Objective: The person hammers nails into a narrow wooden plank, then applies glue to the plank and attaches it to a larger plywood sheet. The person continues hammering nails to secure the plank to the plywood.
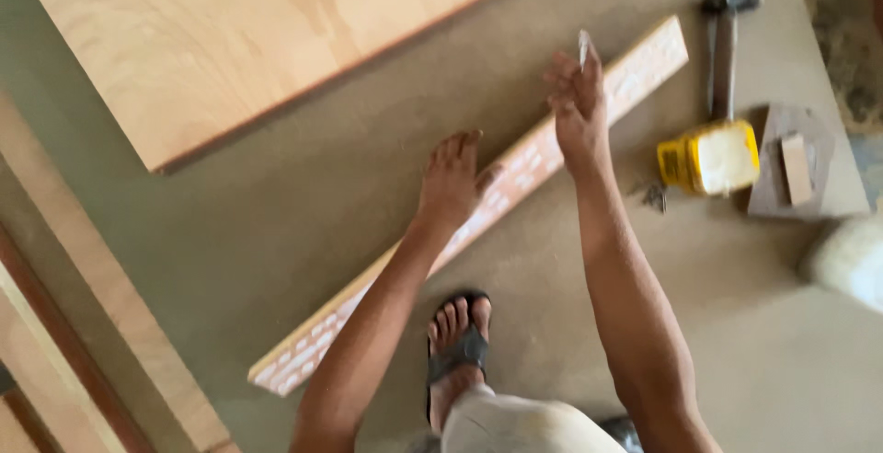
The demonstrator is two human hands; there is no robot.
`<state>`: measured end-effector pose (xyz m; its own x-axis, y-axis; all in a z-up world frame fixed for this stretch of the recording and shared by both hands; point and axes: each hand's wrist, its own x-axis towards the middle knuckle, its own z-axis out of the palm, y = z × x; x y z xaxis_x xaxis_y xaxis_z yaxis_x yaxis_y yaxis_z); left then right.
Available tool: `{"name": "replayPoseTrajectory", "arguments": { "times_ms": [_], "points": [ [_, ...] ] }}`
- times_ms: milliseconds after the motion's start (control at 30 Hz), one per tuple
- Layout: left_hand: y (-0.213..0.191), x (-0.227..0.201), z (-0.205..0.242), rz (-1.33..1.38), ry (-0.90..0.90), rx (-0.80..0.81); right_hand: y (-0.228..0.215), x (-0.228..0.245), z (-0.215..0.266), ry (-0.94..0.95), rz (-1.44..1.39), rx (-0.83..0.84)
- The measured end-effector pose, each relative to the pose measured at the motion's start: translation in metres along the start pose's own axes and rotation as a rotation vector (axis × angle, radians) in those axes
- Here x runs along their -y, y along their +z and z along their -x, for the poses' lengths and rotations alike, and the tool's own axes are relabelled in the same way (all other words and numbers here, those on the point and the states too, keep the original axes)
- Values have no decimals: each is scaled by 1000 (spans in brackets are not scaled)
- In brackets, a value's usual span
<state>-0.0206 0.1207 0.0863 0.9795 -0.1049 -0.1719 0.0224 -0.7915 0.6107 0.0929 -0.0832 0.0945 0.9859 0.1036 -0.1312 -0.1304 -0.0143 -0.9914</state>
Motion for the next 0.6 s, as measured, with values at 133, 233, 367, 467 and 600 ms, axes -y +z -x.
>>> {"name": "replayPoseTrajectory", "arguments": {
  "times_ms": [133,233,367,467,600],
  "points": [
    [-20,51,-66,-34,33,-300,36,-11,-36,-32,297,48],
    [-11,76,-102,-71,53,-332,56,-21,-82,-79,653,-13],
    [3,79,-101,-114,-7,-210,66,-17,-111,-132,915,46],
    [-17,72,-107,-109,5,-203,79,2,-118,-61,916,30],
    [-30,65,-138,-135,-3,-96,73,14,-137,54,952,61]
  ]
}}
